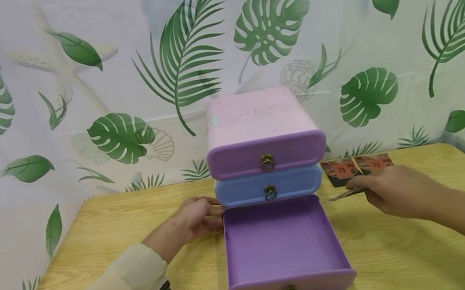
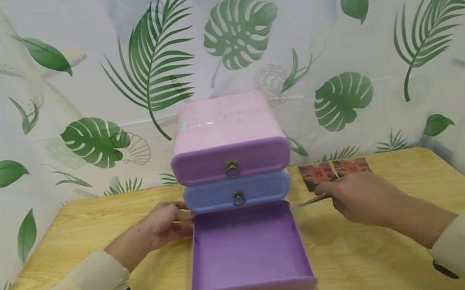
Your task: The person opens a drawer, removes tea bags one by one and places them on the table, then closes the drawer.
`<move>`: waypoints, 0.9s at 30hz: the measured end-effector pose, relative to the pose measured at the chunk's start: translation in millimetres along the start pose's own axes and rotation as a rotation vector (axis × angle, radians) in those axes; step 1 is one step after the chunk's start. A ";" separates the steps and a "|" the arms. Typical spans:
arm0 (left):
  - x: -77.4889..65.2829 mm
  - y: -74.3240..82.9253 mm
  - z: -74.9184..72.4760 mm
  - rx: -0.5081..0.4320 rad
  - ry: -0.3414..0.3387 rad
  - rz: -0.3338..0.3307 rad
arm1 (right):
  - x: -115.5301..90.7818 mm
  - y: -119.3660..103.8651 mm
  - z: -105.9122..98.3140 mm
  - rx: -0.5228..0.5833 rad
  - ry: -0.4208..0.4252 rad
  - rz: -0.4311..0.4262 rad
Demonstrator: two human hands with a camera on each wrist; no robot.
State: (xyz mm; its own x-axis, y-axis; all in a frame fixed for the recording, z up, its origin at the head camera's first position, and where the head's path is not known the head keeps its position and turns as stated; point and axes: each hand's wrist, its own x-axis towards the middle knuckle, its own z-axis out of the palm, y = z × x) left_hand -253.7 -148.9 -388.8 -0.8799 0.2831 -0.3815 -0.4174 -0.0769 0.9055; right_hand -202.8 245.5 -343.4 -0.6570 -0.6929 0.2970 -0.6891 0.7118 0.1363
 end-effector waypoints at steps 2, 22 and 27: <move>0.0 -0.1 0.2 0.000 0.001 -0.001 | -4.4 9.4 1.7 -0.026 0.025 -0.014; -2.5 0.0 1.5 0.006 -0.001 0.015 | -48.1 97.3 5.3 -0.160 -0.014 0.180; -1.5 -0.5 0.6 0.005 0.003 0.011 | -59.9 111.6 3.6 -0.168 -0.139 0.303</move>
State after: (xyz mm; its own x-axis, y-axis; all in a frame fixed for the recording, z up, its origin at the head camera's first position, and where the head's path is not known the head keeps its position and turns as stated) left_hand -252.0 -148.7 -388.5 -0.8851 0.2792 -0.3723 -0.4068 -0.0755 0.9104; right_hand -241.5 365.9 -349.3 -0.8669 -0.4483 0.2182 -0.4043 0.8881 0.2185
